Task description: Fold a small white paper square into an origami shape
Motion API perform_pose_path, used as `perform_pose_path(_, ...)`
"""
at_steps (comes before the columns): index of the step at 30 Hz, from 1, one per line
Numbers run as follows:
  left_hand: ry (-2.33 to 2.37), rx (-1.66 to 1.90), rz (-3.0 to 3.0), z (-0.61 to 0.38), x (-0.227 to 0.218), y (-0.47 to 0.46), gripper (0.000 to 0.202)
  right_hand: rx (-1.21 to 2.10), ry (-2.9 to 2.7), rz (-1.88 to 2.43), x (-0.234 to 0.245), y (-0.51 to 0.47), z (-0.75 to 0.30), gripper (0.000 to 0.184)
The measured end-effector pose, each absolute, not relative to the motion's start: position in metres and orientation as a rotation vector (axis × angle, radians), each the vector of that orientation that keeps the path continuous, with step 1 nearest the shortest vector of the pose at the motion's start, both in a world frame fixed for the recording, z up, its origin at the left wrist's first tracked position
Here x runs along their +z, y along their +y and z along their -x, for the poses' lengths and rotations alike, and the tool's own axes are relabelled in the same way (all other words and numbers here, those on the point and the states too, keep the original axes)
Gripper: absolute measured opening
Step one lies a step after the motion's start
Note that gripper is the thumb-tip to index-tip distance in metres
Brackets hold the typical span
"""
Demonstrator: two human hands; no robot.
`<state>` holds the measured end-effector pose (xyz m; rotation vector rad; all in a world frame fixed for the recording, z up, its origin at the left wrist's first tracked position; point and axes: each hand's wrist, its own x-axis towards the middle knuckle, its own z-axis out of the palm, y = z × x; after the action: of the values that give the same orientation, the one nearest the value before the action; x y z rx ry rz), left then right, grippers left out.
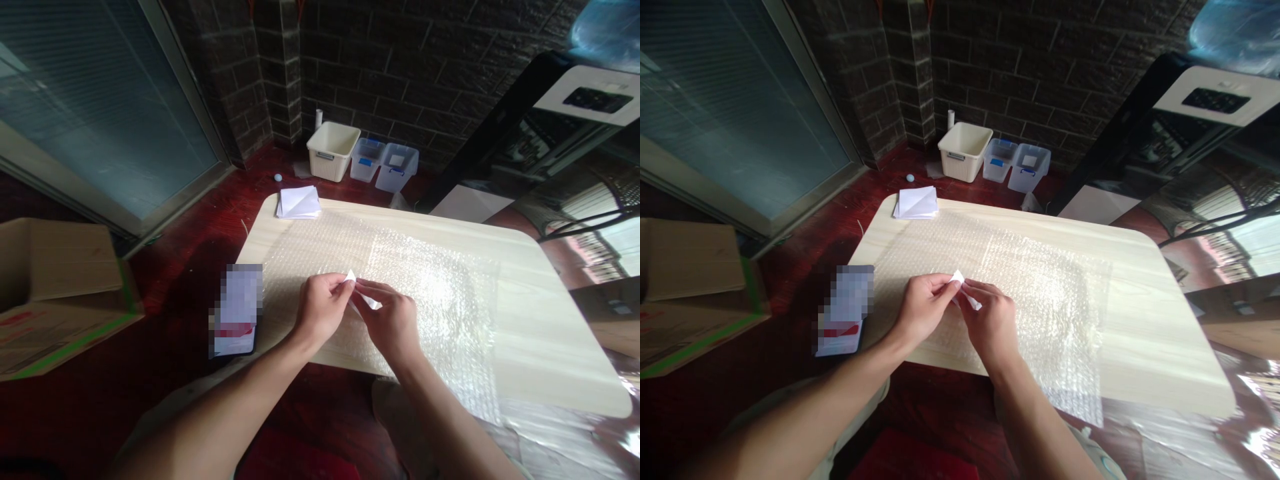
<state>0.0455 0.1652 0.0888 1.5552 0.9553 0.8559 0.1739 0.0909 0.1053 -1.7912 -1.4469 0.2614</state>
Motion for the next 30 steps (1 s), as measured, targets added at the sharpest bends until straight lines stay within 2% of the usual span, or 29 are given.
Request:
perform_pose_path(13,0.951,0.851,-1.656,-0.0461,0.0974,0.164,0.023,0.253,-1.373,1.836,0.1071,0.0906,-0.1755,0.021)
perform_pose_path(23,0.935,0.882,-1.527,-0.0476,0.0889,0.1682,0.015,0.304,-1.263,1.863,0.1081,0.0898,-0.1782,0.037)
perform_pose_path(27,0.946,0.904,-1.405,-0.0484,0.0903,0.1705,0.013,0.558,-1.171,1.749,0.1085,0.0899,-0.1775,0.036)
perform_pose_path(30,0.96,0.855,-1.224,-0.0499,0.0936,0.172,0.027,0.731,-0.987,1.575,0.11,0.0916,-0.1768,0.045)
